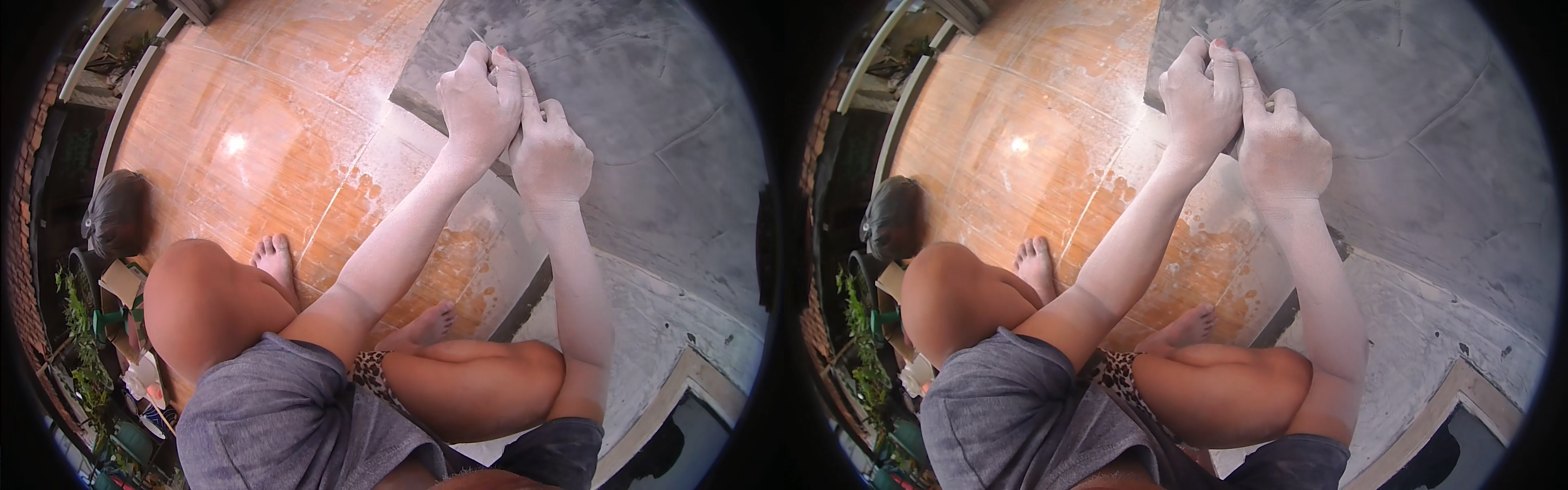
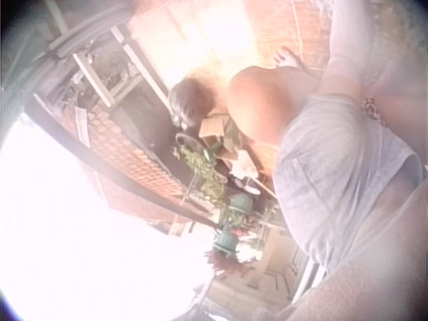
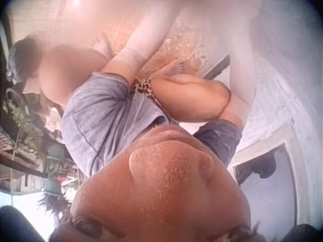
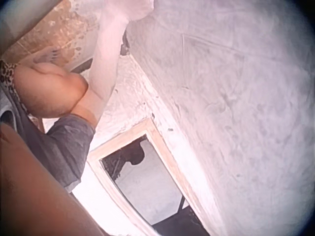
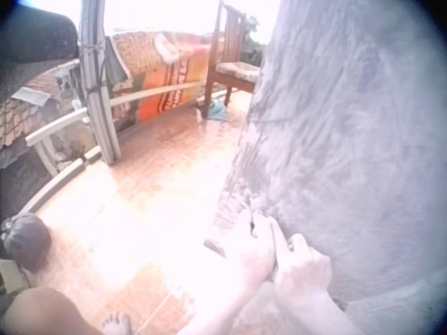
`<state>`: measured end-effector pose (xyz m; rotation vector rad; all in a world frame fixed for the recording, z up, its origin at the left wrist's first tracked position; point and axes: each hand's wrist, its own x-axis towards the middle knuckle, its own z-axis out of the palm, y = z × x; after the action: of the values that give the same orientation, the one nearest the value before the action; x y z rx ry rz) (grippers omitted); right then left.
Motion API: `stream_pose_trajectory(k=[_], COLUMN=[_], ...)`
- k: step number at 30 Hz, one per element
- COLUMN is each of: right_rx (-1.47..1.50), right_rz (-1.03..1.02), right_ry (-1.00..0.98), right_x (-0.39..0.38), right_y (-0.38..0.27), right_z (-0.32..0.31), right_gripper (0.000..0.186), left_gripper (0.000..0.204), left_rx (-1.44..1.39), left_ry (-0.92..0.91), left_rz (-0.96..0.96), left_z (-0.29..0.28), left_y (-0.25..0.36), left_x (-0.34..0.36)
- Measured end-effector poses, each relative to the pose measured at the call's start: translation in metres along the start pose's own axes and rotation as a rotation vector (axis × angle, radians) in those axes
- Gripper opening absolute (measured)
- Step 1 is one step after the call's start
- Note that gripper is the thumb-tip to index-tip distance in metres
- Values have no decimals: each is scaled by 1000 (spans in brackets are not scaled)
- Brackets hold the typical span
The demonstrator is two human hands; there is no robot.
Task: The person smooths a plastered wall surface using a trowel and a cloth. They repeatedly scrape and wipe the wall to refine the finish, working on a section near the floor.
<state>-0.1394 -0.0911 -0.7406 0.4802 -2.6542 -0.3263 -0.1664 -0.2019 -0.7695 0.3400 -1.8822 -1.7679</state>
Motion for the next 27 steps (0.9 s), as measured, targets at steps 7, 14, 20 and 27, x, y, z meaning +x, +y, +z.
stream_pose_trajectory(k=[7,14,20,27], right_rx=[16,10,55,7], right_rz=[-64,18,19,80], right_ry=[-261,-102,-89,-159], right_x=[6,2,8,6], right_y=[-16,-9,-18,-11], right_z=[2,-10,-9,-33], right_gripper=[61,57,56,55], left_gripper=[30,32,33,34], left_rx=[84,-8,25,-66], left_ry=[27,-16,21,8], left_rz=[-59,4,47,166], left_z=[-4,1,-7,0], left_y=[-15,-12,0,10], left_x=[-1,7,10,10])
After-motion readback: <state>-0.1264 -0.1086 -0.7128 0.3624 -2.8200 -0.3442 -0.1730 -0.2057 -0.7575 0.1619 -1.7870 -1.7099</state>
